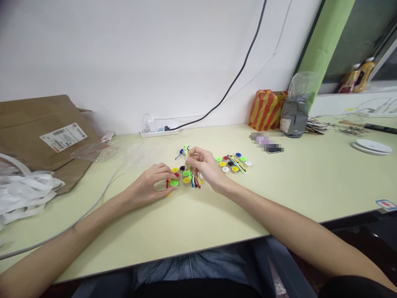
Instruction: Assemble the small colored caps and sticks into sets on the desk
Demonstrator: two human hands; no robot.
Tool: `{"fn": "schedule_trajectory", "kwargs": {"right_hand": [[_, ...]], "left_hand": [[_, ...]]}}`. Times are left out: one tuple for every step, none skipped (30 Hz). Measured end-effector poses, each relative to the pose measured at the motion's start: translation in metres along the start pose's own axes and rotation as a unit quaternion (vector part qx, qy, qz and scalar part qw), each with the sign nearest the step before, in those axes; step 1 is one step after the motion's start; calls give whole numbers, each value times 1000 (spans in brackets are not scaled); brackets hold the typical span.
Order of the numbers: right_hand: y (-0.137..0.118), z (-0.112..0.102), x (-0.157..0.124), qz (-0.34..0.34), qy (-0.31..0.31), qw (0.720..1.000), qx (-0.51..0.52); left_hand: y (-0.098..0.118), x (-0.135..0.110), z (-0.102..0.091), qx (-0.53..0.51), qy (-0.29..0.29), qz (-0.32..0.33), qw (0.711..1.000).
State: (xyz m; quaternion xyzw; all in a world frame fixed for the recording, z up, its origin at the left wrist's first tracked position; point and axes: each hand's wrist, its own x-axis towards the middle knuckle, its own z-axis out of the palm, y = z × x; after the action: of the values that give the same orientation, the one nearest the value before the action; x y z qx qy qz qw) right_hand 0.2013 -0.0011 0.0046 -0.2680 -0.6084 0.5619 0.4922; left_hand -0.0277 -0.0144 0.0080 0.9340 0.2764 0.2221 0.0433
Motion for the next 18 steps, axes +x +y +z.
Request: {"fn": "schedule_trajectory", "kwargs": {"right_hand": [[0, 0, 0, -2, 0, 1000, -3], [0, 0, 0, -4, 0, 1000, -7], [-1, 1, 0, -6, 0, 1000, -12], [-1, 1, 0, -6, 0, 1000, -17], [-2, 2, -1, -5, 1, 1000, -23], [-3, 2, -1, -3, 2, 1000, -28], [-4, 3, -1, -2, 3, 999, -33], [-4, 4, -2, -1, 3, 999, -37], [-5, 4, -2, -2, 4, 999, -42], [-6, 4, -2, -3, 4, 999, -45], [-6, 5, -2, -6, 4, 999, -48], [-6, 5, -2, -7, 5, 999, -50], [-6, 5, -2, -8, 6, 999, -51], [-6, 5, -2, -8, 6, 999, -52], [-6, 5, -2, -7, 7, 999, -53], [-6, 5, -2, -7, 8, 999, -53], [-5, 5, -2, -7, 8, 999, -54], [-5, 4, -1, -7, 7, 998, -54]], "left_hand": [[0, 0, 0, 4, -3, -3, 1000], [0, 0, 0, 9, -6, -8, 1000], [1, 0, 0, 13, -6, -15, 1000], [1, 0, 0, 18, -5, -25, 1000], [1, 0, 0, 21, -4, -33, 999], [1, 0, 0, 25, -2, -39, 999], [1, 1, 0, 29, -2, -41, 999], [1, 1, 0, 33, -2, -42, 999], [1, 1, 0, 36, -4, -39, 999], [1, 1, 0, 37, -6, -34, 999], [1, 1, 0, 39, -7, -29, 999], [1, 1, 0, 39, -7, -24, 999], [1, 2, 0, 37, -7, -19, 999], [1, 2, 0, 36, -5, -15, 999], [2, 2, 0, 35, -4, -14, 999], [2, 2, 0, 34, -2, -16, 999], [2, 2, 0, 33, 1, -19, 999], [2, 2, 0, 34, 3, -21, 999]]}}
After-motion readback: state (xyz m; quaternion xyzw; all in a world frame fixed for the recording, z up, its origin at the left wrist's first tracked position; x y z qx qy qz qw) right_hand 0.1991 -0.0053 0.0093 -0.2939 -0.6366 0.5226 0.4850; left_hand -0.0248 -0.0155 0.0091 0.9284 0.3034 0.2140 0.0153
